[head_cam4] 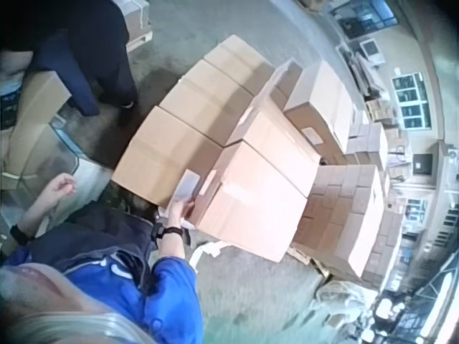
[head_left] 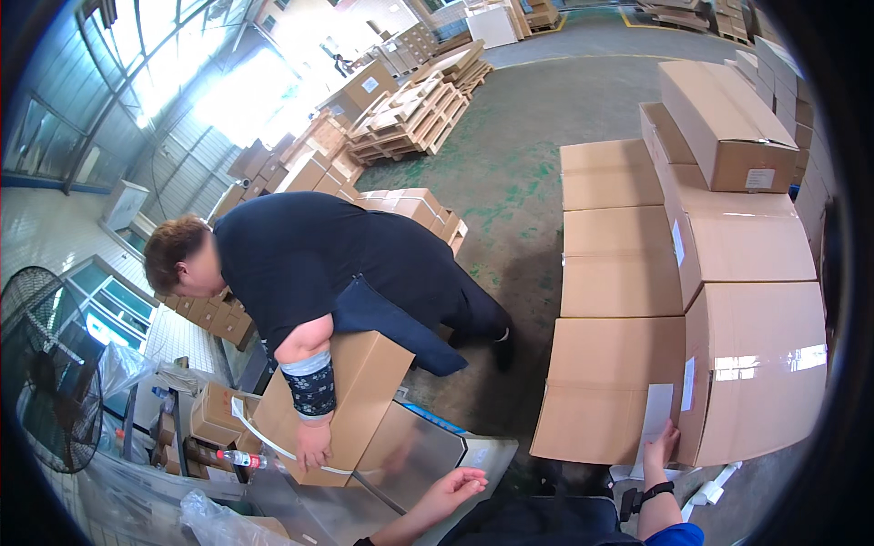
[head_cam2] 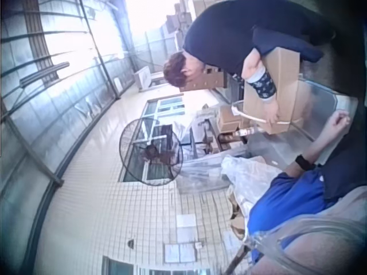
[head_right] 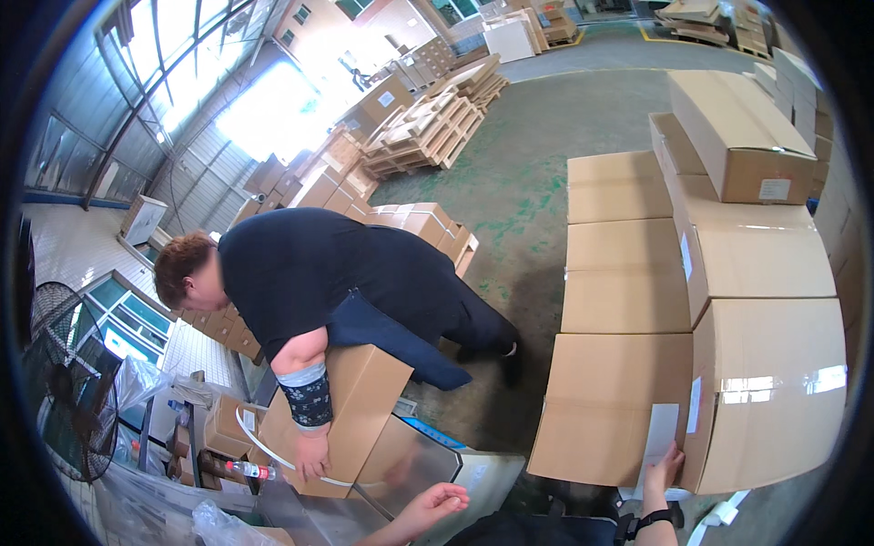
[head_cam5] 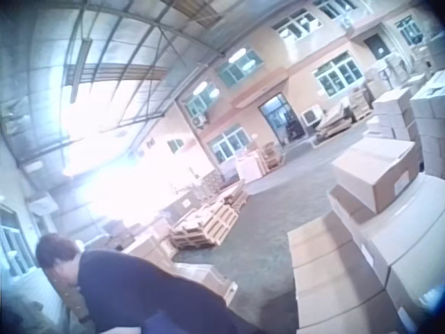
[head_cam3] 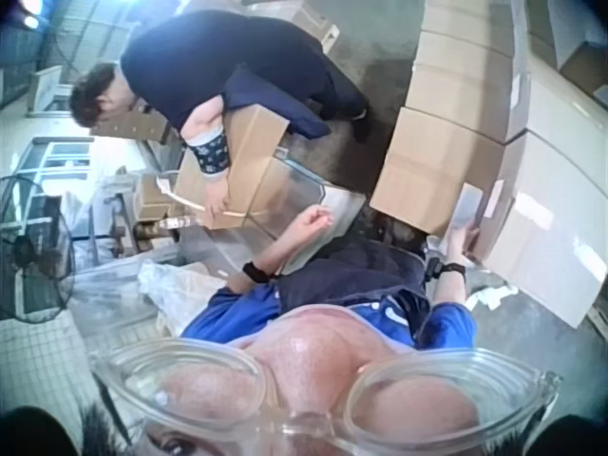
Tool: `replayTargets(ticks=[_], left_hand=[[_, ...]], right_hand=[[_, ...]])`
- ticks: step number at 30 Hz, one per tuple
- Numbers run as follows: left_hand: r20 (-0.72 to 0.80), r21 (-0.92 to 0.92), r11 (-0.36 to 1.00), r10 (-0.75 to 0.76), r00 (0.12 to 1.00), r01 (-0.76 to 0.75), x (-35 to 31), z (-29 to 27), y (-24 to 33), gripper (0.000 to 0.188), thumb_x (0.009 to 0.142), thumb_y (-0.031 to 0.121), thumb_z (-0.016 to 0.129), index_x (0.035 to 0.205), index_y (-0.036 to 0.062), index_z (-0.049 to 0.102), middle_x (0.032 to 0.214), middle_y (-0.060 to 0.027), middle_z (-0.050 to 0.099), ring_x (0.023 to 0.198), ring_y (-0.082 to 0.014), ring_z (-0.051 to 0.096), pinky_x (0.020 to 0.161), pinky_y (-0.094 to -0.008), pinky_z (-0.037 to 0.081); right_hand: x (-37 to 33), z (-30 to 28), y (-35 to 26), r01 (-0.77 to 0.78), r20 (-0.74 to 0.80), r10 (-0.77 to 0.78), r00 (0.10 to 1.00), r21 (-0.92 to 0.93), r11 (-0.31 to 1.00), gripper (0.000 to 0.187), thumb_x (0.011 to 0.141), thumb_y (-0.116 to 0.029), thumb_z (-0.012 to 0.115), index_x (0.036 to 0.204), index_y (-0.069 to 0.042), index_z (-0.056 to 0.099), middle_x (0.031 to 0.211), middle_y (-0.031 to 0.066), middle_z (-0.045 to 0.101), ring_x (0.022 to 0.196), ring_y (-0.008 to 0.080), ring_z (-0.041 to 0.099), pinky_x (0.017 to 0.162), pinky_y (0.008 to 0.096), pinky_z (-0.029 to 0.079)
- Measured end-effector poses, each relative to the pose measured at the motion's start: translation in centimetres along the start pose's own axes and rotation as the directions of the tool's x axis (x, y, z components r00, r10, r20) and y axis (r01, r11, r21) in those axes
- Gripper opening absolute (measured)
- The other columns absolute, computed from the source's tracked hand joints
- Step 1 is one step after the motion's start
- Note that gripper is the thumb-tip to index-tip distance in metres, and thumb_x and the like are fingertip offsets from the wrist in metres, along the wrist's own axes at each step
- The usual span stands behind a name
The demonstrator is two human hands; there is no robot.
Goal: Apply adhesive labels to cardboard boxes and organize them on pallets.
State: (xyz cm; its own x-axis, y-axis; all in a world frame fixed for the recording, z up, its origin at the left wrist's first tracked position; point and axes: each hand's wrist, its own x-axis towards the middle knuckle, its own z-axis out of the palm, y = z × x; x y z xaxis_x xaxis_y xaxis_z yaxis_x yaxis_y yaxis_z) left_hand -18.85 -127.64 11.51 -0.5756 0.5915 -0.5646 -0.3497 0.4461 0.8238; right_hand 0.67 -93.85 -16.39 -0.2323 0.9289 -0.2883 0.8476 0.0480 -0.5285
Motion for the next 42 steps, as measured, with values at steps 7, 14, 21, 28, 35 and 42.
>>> replayTargets(ticks=[7,14,21,28,35,42], left_hand=[[-0.019,-0.048,0.999,-0.003,1.0,0.003,0.8,0.2,-0.3,0.026,0.089,0.016,0.049,0.11,0.0008,0.048,0.099,-0.0058,0.057,0.092,-0.0113,0.054,0.084,-0.0248,0.043],[0.078,0.007,0.997,0.076,0.994,-0.077,2.9,0.7,2.1,0.02,0.087,0.009,0.05,0.106,0.0016,0.048,0.095,-0.0053,0.056,0.09,-0.0116,0.053,0.083,-0.0262,0.043],[0.711,0.067,0.987,-0.149,0.687,0.145,9.9,7.0,5.1,0.043,0.092,0.031,0.038,0.126,0.0042,0.032,0.107,-0.0111,0.053,0.093,-0.017,0.056,0.083,-0.03,0.044],[0.802,-0.26,0.855,-0.067,0.593,0.448,8.3,15.5,12.2,0.05,0.091,0.043,0.037,0.125,0.0059,0.037,0.101,-0.0086,0.056,0.093,-0.0182,0.056,0.081,-0.0307,0.047],[0.735,-0.161,0.984,0.069,0.674,0.075,6.3,18.8,13.3,0.037,0.083,0.002,0.052,0.118,0.0003,0.041,0.1,-0.01,0.057,0.091,-0.0129,0.056,0.081,-0.0265,0.046],[0.721,-0.033,0.938,0.263,0.642,-0.346,4.6,23.5,11.8,0.039,0.083,0.005,0.054,0.119,0.0014,0.041,0.109,-0.0109,0.051,0.093,-0.0147,0.055,0.081,-0.0266,0.044]], right_hand=[[1.3,1.1,2.6,0.064,0.011,-0.066,0.998,0.142,0.988,0.057,0.06,0.001,0.064,0.112,-0.005,0.043,0.105,0.0153,0.052,0.103,0.032,0.048,0.087,0.0378,0.039],[-4.2,-6.0,-5.7,0.081,0.158,-0.133,0.978,0.299,0.951,0.027,0.066,-0.012,0.065,0.091,-0.003,0.058,0.086,0.014,0.06,0.083,0.027,0.058,0.072,0.0352,0.046],[-12.7,-17.5,-13.9,0.797,-0.252,-0.762,0.597,0.077,0.599,0.024,0.056,0.004,0.061,0.076,-0.01,0.059,0.074,0.0039,0.055,0.062,0.0218,0.054,0.053,0.0299,0.044],[-15.7,-25.2,-17.0,0.873,-0.173,-0.894,0.413,-0.202,0.443,0.02,0.065,-0.01,0.057,0.084,-0.015,0.061,0.076,-0.0004,0.054,0.062,0.0122,0.053,0.052,0.0247,0.039],[-15.1,-28.8,-13.5,0.733,-0.317,-0.665,0.676,0.206,0.648,0.026,0.074,-0.003,0.056,0.099,-0.009,0.06,0.08,0.005,0.057,0.067,0.0159,0.056,0.06,0.0266,0.045],[-14.4,-31.7,-10.4,0.312,0.03,-0.412,0.911,0.602,0.735,0.022,0.078,-0.005,0.06,0.1,-0.003,0.059,0.081,0.0056,0.062,0.072,0.0098,0.058,0.066,0.0228,0.047]])
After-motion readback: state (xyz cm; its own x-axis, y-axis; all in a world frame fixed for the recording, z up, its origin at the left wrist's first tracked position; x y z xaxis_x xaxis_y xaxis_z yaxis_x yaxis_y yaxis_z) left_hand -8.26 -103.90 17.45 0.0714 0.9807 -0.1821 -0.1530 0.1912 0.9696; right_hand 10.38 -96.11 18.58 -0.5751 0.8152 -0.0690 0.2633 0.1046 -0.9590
